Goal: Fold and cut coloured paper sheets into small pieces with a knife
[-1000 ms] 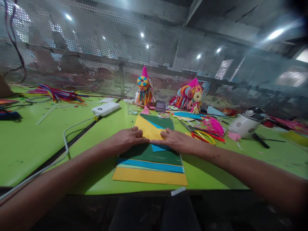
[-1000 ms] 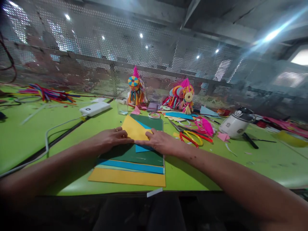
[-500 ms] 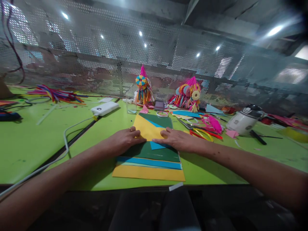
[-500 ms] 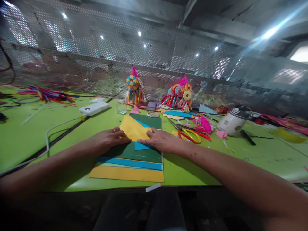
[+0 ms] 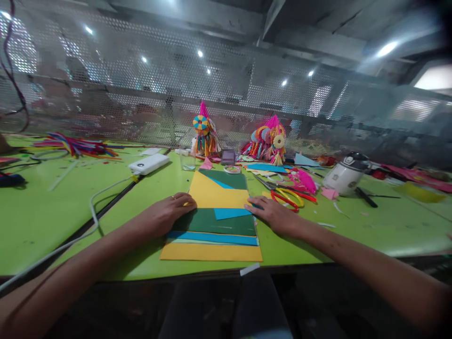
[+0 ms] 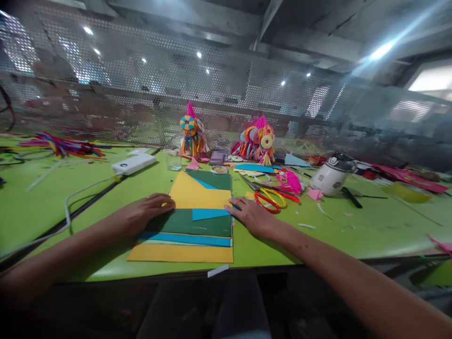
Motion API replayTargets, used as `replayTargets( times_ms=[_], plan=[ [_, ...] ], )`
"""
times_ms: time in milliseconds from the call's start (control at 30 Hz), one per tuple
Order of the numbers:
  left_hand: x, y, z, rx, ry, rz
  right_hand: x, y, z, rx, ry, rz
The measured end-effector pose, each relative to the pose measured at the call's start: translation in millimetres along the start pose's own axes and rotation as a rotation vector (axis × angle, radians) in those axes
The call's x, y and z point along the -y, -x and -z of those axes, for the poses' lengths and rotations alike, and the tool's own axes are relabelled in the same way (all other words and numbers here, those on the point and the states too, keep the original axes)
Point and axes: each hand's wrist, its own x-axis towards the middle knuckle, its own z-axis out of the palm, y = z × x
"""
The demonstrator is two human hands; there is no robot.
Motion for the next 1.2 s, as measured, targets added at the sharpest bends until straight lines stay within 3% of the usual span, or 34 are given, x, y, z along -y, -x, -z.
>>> replayTargets(
  times_ms=[167,500,767,967,1200],
  plan=[
    [6,12,-4,-0.032,0.076,0.119,2,2,-4,-0.037,-0.086,-0.052],
    [15,29,-9,-0.063,0.1,0.137,4,9,-11,-0.165,-0.152,-0.091],
    [11,25,-1,-0.084,0.039,0.118,14,12,-5,-0.407,-0.118,-0.169],
    [6,28,-1,-0.081,-0.037,0.127,39,-8,3,-0.261,-0.114,-0.155],
    [6,39,-6,-0.136,-0.039,0.091,40,-15,3,-0.189,-0.097,-0.173]
  ],
)
